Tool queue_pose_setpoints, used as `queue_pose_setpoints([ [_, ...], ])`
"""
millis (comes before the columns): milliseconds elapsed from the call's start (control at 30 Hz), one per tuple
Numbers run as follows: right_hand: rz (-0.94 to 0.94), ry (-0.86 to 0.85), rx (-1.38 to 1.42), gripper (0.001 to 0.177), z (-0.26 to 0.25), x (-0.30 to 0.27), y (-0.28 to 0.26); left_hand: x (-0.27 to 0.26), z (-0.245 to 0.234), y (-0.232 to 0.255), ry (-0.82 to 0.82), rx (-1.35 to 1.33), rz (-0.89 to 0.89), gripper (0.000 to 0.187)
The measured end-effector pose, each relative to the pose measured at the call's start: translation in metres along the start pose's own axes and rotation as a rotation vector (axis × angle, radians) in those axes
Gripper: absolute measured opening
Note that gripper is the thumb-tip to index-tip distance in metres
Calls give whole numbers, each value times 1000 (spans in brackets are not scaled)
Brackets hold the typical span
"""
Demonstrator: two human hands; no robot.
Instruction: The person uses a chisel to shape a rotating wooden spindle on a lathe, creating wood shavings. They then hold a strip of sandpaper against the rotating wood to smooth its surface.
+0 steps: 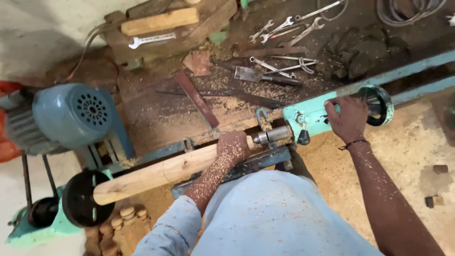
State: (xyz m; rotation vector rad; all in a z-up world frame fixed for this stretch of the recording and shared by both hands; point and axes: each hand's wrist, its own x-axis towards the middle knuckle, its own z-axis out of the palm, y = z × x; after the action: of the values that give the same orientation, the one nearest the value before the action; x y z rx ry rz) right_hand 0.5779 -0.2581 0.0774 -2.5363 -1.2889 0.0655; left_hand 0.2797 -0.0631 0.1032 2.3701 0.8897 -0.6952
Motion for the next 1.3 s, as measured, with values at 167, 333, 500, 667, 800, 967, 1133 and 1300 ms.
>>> queue_pose_setpoints([
  [167,30,2,47,28,6,-18,-1,-12,8,-3,-34,63,30,36],
  [333,29,61,51,25,8,-14,-1,-8,-1,-2,-57,43,43,34],
  [500,66,81,-4,24,15,-14,-5,-10,-4,-3,-74,23,23,33],
  [667,126,51,-90,27,19,-12,3,-12,-3,-1,-78,11,35,30],
  [800,90,104,-88,24,24,-11,-2,-12,-11,-6,-138,-13,58,40],
  [967,92,91,-65,26,23,-15,0,-20,-26,0,-10,-286,296,62],
  [1133,118,68,-32,27,23,-12,2,-25,-39,17,-96,-426,269,51],
  [1300,77,96,-2,24,20,-15,2,-19,-38,21,-93,-434,257,42],
])
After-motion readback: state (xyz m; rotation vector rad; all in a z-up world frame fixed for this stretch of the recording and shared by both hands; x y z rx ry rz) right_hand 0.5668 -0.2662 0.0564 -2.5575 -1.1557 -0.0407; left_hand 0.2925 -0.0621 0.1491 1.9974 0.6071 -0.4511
